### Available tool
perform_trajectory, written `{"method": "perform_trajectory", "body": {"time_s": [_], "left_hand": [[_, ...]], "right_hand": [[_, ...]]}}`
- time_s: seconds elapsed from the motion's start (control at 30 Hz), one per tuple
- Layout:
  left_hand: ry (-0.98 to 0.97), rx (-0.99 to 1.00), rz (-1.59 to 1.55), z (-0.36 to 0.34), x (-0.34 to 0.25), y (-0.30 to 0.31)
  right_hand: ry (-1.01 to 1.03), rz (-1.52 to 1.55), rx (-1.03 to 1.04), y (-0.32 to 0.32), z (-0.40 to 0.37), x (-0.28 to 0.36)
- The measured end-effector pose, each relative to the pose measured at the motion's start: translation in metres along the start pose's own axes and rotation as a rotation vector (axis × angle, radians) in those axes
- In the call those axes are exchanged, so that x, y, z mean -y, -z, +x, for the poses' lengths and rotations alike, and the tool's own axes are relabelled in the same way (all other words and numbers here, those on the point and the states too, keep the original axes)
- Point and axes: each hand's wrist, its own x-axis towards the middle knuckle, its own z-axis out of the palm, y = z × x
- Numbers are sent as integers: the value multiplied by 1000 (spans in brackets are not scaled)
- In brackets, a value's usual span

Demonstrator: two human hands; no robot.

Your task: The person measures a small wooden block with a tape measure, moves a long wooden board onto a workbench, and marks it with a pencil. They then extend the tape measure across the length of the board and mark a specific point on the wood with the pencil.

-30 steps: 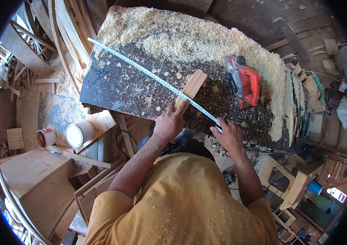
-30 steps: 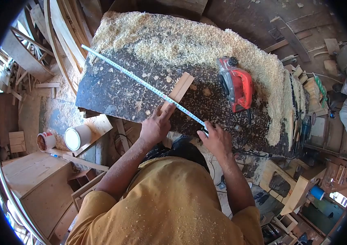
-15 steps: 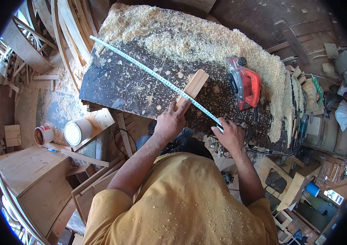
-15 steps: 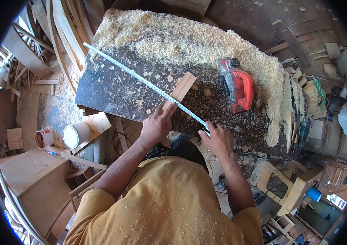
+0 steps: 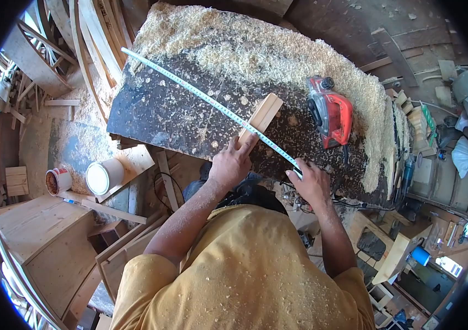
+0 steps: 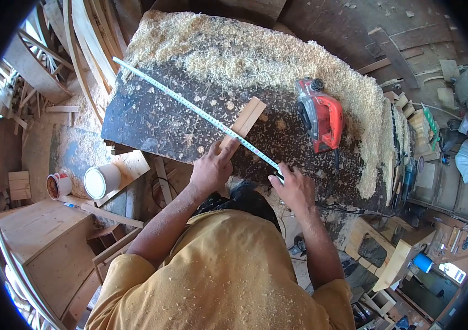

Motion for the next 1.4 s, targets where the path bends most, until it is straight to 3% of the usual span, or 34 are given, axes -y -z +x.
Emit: {"method": "perform_trajectory", "body": {"time_s": [1.4], "left_hand": [[-16, -23, 16, 1, 0, 0]], "right_hand": [[6, 1, -4, -4, -1, -1]]}}
